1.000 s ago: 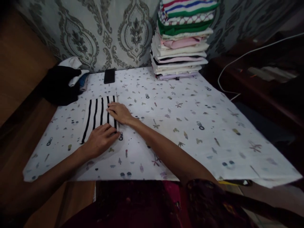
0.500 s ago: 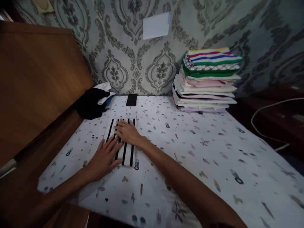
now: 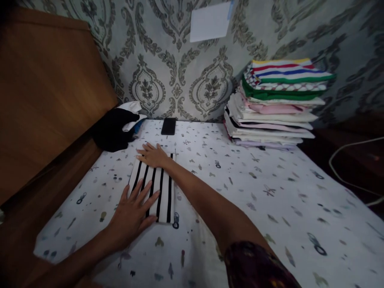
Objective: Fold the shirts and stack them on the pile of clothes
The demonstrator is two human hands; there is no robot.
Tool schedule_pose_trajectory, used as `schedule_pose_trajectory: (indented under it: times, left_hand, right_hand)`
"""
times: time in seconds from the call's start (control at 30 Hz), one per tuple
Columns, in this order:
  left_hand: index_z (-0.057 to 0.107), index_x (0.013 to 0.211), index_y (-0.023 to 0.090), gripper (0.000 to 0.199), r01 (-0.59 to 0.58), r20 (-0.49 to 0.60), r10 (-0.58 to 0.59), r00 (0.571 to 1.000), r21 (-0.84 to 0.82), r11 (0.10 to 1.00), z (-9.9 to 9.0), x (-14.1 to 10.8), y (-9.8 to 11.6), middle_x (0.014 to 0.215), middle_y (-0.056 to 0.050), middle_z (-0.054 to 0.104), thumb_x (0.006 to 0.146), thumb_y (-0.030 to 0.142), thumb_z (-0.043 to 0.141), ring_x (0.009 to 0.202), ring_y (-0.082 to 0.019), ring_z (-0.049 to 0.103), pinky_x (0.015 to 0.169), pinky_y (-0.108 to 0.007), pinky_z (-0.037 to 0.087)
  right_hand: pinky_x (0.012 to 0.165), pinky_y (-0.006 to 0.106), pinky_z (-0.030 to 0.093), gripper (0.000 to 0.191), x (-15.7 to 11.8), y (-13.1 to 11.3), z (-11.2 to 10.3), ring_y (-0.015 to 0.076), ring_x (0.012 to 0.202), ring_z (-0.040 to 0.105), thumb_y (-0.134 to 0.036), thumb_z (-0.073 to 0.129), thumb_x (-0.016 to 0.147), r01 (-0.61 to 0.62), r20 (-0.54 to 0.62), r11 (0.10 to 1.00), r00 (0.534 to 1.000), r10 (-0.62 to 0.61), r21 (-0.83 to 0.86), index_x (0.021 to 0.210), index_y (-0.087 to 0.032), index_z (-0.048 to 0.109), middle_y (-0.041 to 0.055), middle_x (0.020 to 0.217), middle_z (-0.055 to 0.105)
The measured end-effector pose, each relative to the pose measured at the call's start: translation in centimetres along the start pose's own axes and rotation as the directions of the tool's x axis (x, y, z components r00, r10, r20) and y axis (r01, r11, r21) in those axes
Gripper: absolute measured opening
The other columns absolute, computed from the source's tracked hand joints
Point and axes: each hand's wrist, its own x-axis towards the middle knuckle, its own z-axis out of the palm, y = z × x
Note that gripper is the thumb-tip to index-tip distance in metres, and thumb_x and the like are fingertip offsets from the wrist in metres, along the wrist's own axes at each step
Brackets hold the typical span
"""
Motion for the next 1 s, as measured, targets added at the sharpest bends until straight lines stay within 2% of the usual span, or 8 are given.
schedule_pose_trajectory:
  times: [0.1,0.2,0.3,0.4,0.53,0.67,0.83,1.0]
  left_hand:
    - [0.035,0.154,0.034,0.062,-0.004,0.030,0.005,1.000,-0.031,1.000,-0.6,-0.2,0.1,0.162,-0.011,0.031,0.097,0.056,0.044,0.150,-0.039,0.026,0.110,-0.073,0.032]
    - [0.036,0.153,0.034,0.058,-0.001,0.077,0.012,0.997,-0.145,0.989,-2.0,-0.3,-0.7,0.161,-0.010,0.036,0.099,0.055,0.041,0.149,-0.037,0.028,0.112,-0.070,0.031]
    - [0.043,0.148,0.030,0.050,0.062,0.054,-0.046,0.997,-0.335,0.940,-3.4,1.3,-3.5,0.154,-0.010,0.046,0.102,0.048,0.037,0.144,-0.030,0.040,0.113,-0.058,0.038]
    - [0.049,0.141,0.021,0.048,0.086,-0.041,-0.118,0.992,-0.458,0.885,-3.8,5.5,-7.5,0.147,-0.013,0.053,0.100,0.043,0.040,0.136,-0.027,0.049,0.112,-0.048,0.041]
    - [0.057,0.129,0.016,0.049,0.061,0.054,-0.041,0.998,-0.454,0.889,-2.7,12.9,-11.8,0.132,-0.015,0.062,0.091,0.045,0.048,0.121,-0.029,0.058,0.103,-0.046,0.045]
    - [0.067,0.110,0.018,0.047,0.055,0.288,0.082,0.954,-0.438,0.897,-1.8,18.0,-13.2,0.111,-0.012,0.071,0.078,0.051,0.062,0.102,-0.028,0.064,0.089,-0.037,0.048]
    - [0.070,0.089,0.017,0.047,0.177,0.473,0.079,0.878,-0.473,0.863,-1.9,19.8,-13.4,0.097,-0.011,0.074,0.063,0.055,0.071,0.091,-0.028,0.067,0.077,-0.030,0.048]
    - [0.070,0.083,0.018,0.038,0.252,0.495,0.091,0.864,-0.581,0.774,-2.8,19.0,-13.0,0.089,-0.008,0.075,0.064,0.051,0.075,0.087,-0.027,0.067,0.072,-0.029,0.049]
  right_hand:
    - [0.121,0.058,0.015,0.058,0.7,0.1,-0.9,0.0295,0.153,0.018,-0.050,0.029,0.104,-0.060,-0.067,0.996,0.996,0.065,0.073,0.152,-0.020,0.042,0.0103,0.163,0.029]
    - [0.118,0.047,0.029,0.052,-0.9,-0.5,-1.8,0.0259,0.144,0.039,-0.035,0.024,0.106,-0.117,-0.250,0.978,0.955,0.158,0.170,0.145,-0.011,0.049,0.0147,0.152,0.048]
    - [0.117,0.042,0.033,0.046,-6.0,-2.2,-1.4,0.0247,0.140,0.044,-0.031,0.033,0.102,-0.062,-0.417,0.977,0.897,0.143,0.202,0.139,-0.013,0.053,0.0151,0.148,0.052]
    - [0.115,0.050,0.035,0.049,-13.1,-4.5,0.5,0.0299,0.143,0.037,-0.040,0.040,0.099,-0.098,-0.482,0.951,0.844,0.235,0.293,0.142,-0.018,0.049,0.0165,0.153,0.043]
    - [0.101,0.047,0.050,0.062,-20.1,-7.0,3.7,0.0291,0.124,0.055,-0.050,0.046,0.094,-0.266,-0.319,0.717,0.759,0.568,0.644,0.147,-0.017,0.039,0.0184,0.136,0.052]
    - [0.083,0.040,0.059,0.069,-22.2,-8.0,4.9,0.0272,0.106,0.065,-0.050,0.058,0.088,-0.318,-0.082,0.361,0.640,0.764,0.877,0.146,-0.018,0.039,0.0180,0.127,0.058]
    - [0.055,0.032,0.054,0.051,-21.3,-9.1,3.0,0.0197,0.070,0.066,-0.042,0.067,0.084,-0.407,0.228,0.099,0.679,0.698,0.908,0.124,-0.013,0.056,0.0118,0.094,0.068]
    - [0.059,0.032,0.054,0.005,-20.2,-10.1,1.3,0.0153,0.059,0.059,-0.020,0.067,0.079,-0.465,0.330,0.078,0.728,0.601,0.882,0.079,-0.015,0.068,0.0054,0.074,0.067]
